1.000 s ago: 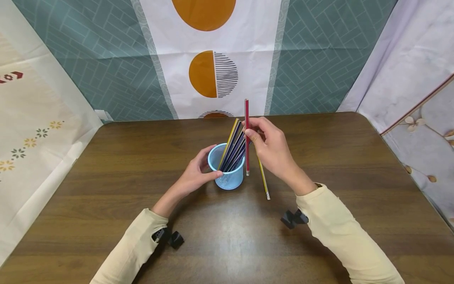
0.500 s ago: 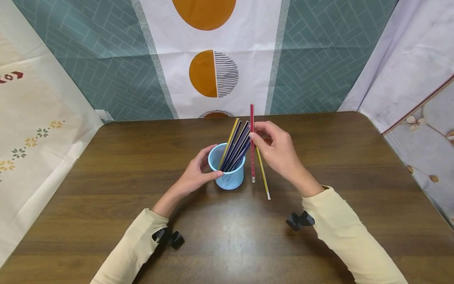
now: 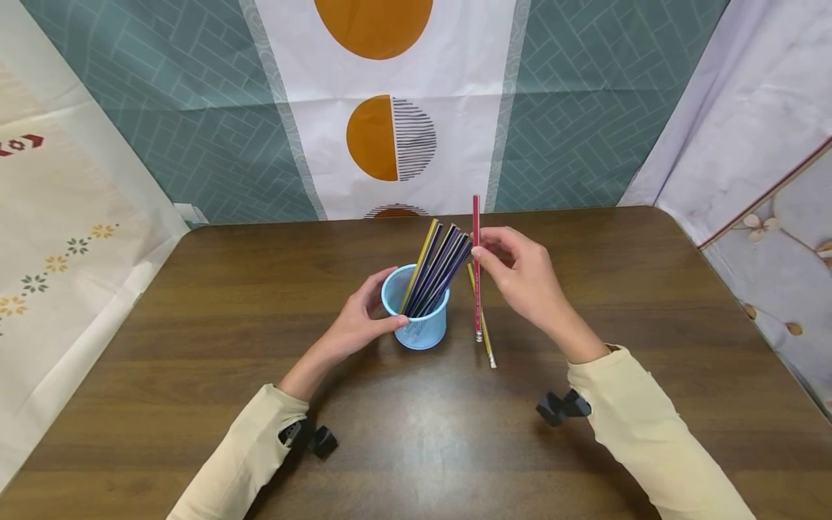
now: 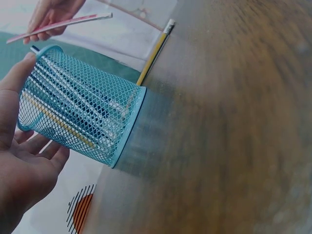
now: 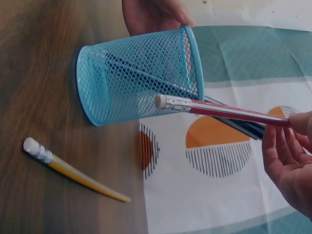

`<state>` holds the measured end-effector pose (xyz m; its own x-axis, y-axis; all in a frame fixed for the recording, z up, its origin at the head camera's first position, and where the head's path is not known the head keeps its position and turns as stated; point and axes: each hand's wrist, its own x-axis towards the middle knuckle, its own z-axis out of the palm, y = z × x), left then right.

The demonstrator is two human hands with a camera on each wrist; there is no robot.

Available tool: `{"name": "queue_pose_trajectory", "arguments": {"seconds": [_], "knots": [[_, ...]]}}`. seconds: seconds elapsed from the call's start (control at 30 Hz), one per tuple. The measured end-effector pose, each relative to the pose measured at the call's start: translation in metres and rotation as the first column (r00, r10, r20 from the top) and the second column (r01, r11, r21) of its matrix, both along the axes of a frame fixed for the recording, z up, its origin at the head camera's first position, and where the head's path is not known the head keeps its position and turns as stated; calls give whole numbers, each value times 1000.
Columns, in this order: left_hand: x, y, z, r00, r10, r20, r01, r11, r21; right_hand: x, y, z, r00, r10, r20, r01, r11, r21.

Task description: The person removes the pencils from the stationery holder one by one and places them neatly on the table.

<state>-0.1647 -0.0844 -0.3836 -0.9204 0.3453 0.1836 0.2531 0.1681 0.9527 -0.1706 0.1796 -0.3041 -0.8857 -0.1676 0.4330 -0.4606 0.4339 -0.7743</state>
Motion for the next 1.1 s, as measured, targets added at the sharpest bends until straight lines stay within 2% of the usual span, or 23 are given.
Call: {"name": "queue_pose_trajectory", "arguments": {"seconds": [0.4, 0.8, 1.1], "knots": [[0, -1, 0, 1000, 0, 4, 0, 1000, 3, -8, 7, -9, 1000, 1, -4, 0, 999, 49], [0, 1, 1, 1000, 2, 1, -2, 1000, 3, -19, 13, -21, 992, -31, 125, 24, 998, 56], [1, 0, 1, 1000, 3, -2, -3, 1000, 2, -26, 16, -31, 989, -39, 143, 30, 997, 70]]}}
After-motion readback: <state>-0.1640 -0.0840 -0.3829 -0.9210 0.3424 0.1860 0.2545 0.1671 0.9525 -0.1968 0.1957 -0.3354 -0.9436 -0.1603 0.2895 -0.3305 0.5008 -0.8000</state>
